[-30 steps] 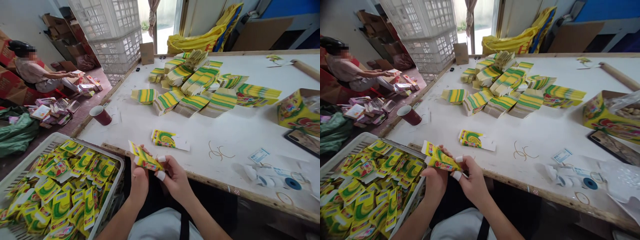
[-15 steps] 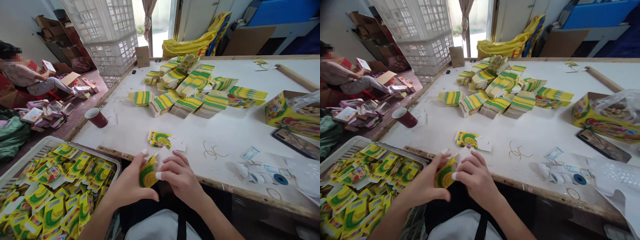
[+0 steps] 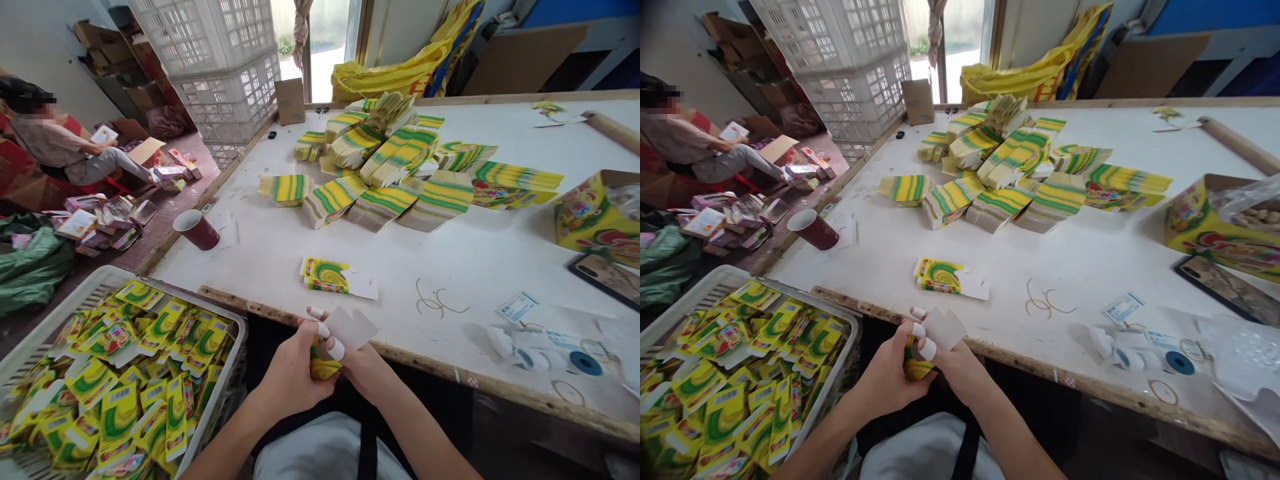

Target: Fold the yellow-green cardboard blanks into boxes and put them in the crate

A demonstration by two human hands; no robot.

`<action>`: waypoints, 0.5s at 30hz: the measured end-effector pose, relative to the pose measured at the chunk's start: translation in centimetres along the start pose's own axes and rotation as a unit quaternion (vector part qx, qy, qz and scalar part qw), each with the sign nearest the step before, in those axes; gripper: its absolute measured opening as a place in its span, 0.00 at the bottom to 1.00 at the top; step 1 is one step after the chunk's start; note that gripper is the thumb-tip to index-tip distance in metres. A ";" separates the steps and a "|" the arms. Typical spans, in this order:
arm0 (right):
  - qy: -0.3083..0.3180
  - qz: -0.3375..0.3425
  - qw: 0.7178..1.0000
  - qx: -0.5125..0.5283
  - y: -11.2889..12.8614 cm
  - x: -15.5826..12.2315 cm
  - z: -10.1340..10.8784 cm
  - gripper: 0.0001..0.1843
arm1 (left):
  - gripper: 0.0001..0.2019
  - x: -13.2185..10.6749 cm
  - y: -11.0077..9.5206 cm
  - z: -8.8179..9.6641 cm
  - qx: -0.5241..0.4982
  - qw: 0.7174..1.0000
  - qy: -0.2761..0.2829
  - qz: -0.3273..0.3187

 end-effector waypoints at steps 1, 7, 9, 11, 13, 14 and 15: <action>-0.020 0.026 0.999 -0.041 0.4 -0.2 0.2 0.34 | 0.23 0.1 0.3 0.0 -0.006 1.000 0.010 0.018; -0.044 0.249 0.886 -0.388 2.8 -2.1 -1.8 0.32 | 0.28 0.7 0.9 0.6 -0.002 1.000 0.004 0.016; -0.046 0.300 0.856 -0.419 3.2 -2.5 -2.0 0.31 | 0.27 0.6 0.9 0.9 0.001 1.000 -0.026 0.013; -0.081 0.324 0.851 -0.407 3.8 -2.6 -1.1 0.28 | 0.30 0.2 1.2 1.2 0.014 0.998 -0.059 0.029; -0.116 0.333 0.848 -0.396 4.6 -2.7 -0.1 0.26 | 0.30 -0.2 1.3 1.7 0.050 0.995 -0.076 0.051; -0.120 0.336 0.843 -0.402 4.8 -2.8 0.1 0.26 | 0.29 -0.4 1.3 1.9 0.065 0.993 -0.076 0.060; -0.114 0.337 0.836 -0.417 5.0 -2.9 0.0 0.28 | 0.26 -0.5 1.3 2.2 0.070 0.992 -0.075 0.068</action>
Point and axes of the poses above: each hand's wrist, its own x-axis towards the middle knuckle, its own z-axis out of the back of the hand, y = z × x, the point moved 9 cm from there along x, towards the middle knuckle, and after that the axes turned 9 degrees about -z, right-handed, at the moved point
